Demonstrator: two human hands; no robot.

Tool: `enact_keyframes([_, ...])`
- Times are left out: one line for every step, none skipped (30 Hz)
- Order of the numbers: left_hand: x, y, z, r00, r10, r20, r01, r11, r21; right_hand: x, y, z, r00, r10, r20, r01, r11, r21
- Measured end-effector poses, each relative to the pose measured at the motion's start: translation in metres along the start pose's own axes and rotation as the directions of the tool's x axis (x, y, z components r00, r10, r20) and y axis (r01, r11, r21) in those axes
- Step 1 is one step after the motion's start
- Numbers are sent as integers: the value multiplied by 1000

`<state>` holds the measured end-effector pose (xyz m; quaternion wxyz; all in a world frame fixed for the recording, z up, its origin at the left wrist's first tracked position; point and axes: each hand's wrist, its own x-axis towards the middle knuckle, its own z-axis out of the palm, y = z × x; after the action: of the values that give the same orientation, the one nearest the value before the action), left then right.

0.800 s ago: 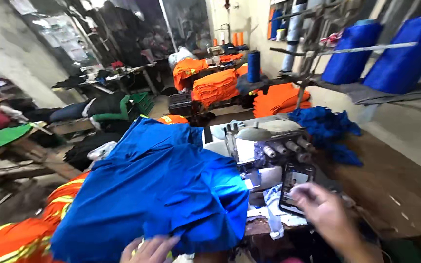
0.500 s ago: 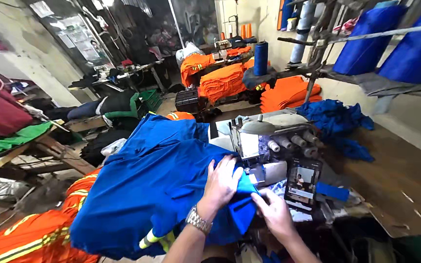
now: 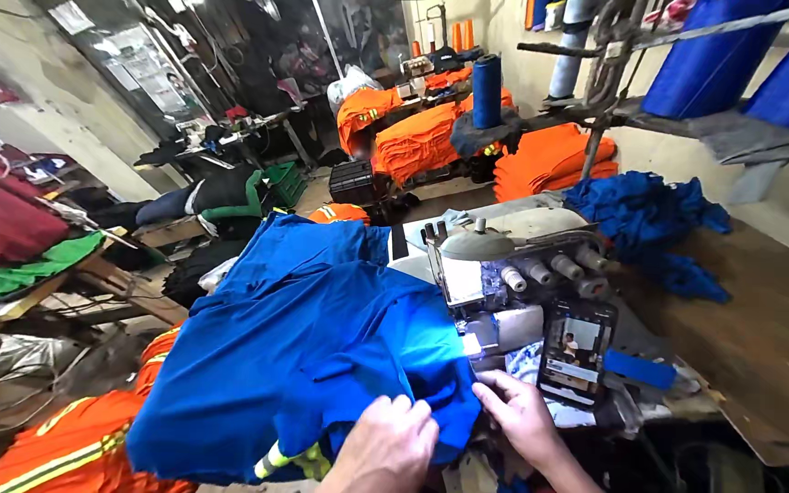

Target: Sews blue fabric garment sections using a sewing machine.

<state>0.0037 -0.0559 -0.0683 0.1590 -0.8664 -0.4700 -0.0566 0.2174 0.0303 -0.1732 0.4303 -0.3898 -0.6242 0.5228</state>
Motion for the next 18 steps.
enact_keyframes([0, 5, -3, 999, 7, 34, -7, 1000, -2, 1, 1, 1, 1000, -12, -6, 11, 1000, -24])
enact_keyframes([-1, 10, -5, 995, 4, 101, -2, 1000, -21, 1, 1, 3, 1000, -15, -8, 14, 998, -59])
enact_keyframes([-3, 16, -8, 975, 8, 222, 11, 996, -84, 1, 1, 4, 1000, -8, -10, 7, 995, -103])
enact_keyframes([-5, 22, -11, 933, 36, 358, 33, 982, -183, 2, 0, 5, 1000, 4, -5, -5, 989, -146])
enact_keyframes([-5, 28, -12, 884, 71, 462, 64, 961, -269, 3, -2, 5, 1000, 17, 16, -14, 982, -186])
enact_keyframes([-3, 33, -10, 872, 66, 486, 102, 945, -310, 3, -3, 3, 999, 25, 39, -16, 977, -214])
enact_keyframes([2, 34, -6, 922, 3, 388, 122, 946, -299, 2, -4, 1, 998, 26, 50, -15, 976, -216])
enact_keyframes([12, 29, -1, 972, -98, 214, 155, 950, -270, 1, -6, 0, 999, 25, 35, -18, 981, -191])
enact_keyframes([24, 20, 1, 978, -205, 42, 209, 944, -256, -2, -9, 1, 999, 32, -6, -32, 989, -142])
enact_keyframes([36, 10, 1, 945, -309, -109, 272, 926, -263, -4, -13, 4, 996, 44, -73, -51, 994, -94])
enact_keyframes([45, 0, 2, 891, -399, -217, 330, 897, -296, -7, -18, 8, 989, 49, -139, -60, 995, -73])
enact_keyframes([53, -10, 5, 834, -470, -289, 369, 865, -341, -10, -25, 13, 981, 44, -188, -64, 993, -100])
enact_keyframes([60, -17, 11, 789, -521, -327, 394, 837, -380, -12, -29, 19, 976, 35, -214, -70, 985, -159])
enact_keyframes([66, -20, 18, 767, -558, -317, 411, 806, -426, -14, -31, 26, 977, 45, -209, -93, 970, -226])
enact_keyframes([70, -22, 26, 763, -586, -273, 424, 773, -471, -15, -30, 32, 980, 52, -191, -106, 953, -285])
enact_keyframes([75, -23, 35, 773, -594, -221, 435, 751, -497, -16, -25, 37, 983, 31, -181, -91, 938, -335])
enact_keyframes([77, -26, 44, 795, -583, -169, 442, 747, -496, -18, -21, 37, 984, -3, -176, -58, 938, -341])
enact_keyframes([77, -31, 52, 821, -554, -136, 443, 770, -459, -21, -21, 33, 983, -41, -178, -12, 958, -285])
